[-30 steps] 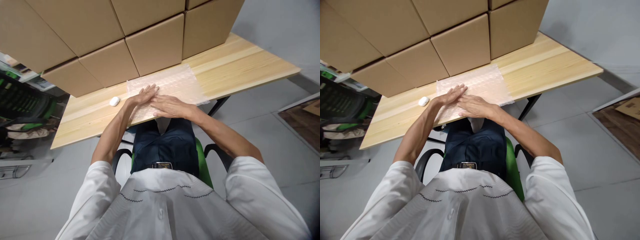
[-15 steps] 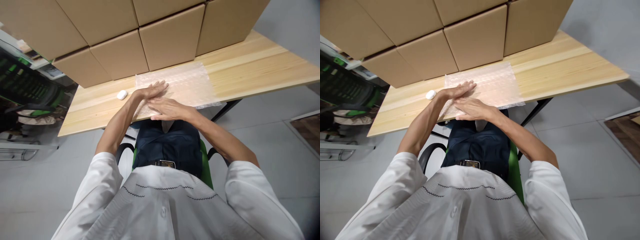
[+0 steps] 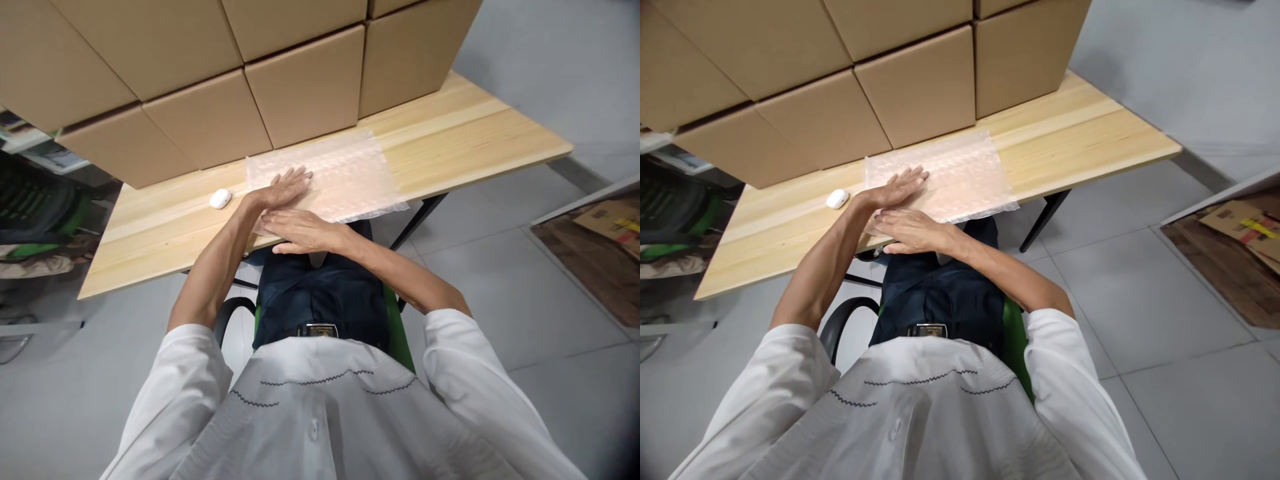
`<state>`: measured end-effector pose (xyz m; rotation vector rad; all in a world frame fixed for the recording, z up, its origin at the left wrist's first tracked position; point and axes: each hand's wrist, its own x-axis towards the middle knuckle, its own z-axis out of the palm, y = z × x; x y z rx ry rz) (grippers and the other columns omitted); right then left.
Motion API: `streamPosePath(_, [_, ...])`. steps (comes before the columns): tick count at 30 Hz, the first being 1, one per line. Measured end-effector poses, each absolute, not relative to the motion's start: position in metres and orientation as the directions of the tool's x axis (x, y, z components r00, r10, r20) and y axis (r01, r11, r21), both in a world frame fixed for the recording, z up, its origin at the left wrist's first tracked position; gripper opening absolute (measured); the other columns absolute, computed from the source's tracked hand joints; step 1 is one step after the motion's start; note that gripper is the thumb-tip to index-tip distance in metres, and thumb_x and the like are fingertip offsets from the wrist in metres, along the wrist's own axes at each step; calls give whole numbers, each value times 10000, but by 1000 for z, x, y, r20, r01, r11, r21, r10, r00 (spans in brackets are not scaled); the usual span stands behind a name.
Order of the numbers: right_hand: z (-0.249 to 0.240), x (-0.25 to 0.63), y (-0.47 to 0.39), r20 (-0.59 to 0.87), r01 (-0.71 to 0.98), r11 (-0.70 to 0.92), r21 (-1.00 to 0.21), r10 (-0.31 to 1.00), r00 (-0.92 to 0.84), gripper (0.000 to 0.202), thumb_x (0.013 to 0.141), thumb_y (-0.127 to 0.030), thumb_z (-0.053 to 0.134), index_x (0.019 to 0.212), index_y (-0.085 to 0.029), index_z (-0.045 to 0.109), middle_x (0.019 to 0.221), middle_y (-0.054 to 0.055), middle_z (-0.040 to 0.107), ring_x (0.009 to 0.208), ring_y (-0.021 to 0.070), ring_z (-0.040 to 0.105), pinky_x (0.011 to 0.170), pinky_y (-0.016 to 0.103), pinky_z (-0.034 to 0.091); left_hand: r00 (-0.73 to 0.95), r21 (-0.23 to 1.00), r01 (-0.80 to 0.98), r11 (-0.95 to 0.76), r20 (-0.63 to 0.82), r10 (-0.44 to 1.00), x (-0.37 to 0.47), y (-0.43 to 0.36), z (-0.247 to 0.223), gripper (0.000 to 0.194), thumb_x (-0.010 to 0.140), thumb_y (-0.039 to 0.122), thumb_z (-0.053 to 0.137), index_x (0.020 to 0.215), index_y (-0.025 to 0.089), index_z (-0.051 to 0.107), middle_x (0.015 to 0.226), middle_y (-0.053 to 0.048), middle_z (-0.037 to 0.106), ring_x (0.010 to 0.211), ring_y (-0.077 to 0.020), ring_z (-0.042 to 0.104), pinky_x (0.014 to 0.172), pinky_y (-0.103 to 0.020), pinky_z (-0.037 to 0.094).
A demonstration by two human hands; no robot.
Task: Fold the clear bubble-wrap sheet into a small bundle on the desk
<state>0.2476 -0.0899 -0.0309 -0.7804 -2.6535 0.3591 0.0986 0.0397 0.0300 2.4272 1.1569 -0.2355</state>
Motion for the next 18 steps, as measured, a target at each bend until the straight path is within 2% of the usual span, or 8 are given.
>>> streamPosePath(4, [-41, 229, -92, 244, 502, 833, -233, 549, -799, 745, 1272, -398, 742, 1955, -154, 571, 2068, 249, 526, 1975, 401, 467, 1629, 593, 369, 639, 310, 768, -560, -315, 702, 96, 38, 32, 905, 1281, 769, 264, 2105, 408, 371, 2219, -10, 180, 2093, -328, 66, 1683, -633, 107])
streamPosePath(8, [-45, 247, -111, 348, 362, 885, -294, 452, -821, 620, 1316, -407, 672, 1904, -212, 656, 1974, 211, 667, 1886, 368, 608, 1571, 622, 484, 646, 301, 761, -575, -270, 714, 95, 31, 25, 910, 1278, 765, 339, 2104, 387, 380, 2224, -10, 172, 2102, -338, 44, 1691, -616, 39])
streamPosePath(11, [-42, 299, -131, 387, 455, 839, -298, 542, -746, 601, 1302, -391, 677, 1857, -165, 711, 1930, 254, 701, 1871, 428, 617, 1556, 689, 505, 639, 292, 764, -575, -220, 737, 92, 27, 16, 977, 1266, 776, 389, 2112, 288, 361, 2231, -75, 177, 2109, -373, 46, 1694, -624, 3])
streamPosePath(14, [-39, 366, -154, 354, 627, 738, -251, 673, -650, 646, 1269, -382, 701, 1890, -203, 698, 1916, 248, 715, 1844, 488, 637, 1544, 795, 494, 675, 307, 726, -616, -144, 724, 82, 21, 13, 1103, 1248, 898, 375, 2116, 219, 330, 2227, -146, 183, 2109, -414, 56, 1692, -649, -12])
streamPosePath(18, [-42, 440, -179, 302, 791, 566, -232, 815, -495, 680, 1271, -367, 658, 1933, -214, 650, 1939, 241, 693, 1854, 495, 626, 1526, 815, 520, 710, 363, 678, -639, -102, 697, 53, -5, 23, 1296, 1150, 1131, 313, 2122, 275, 322, 2231, -113, 189, 2107, -431, 65, 1703, -640, 31])
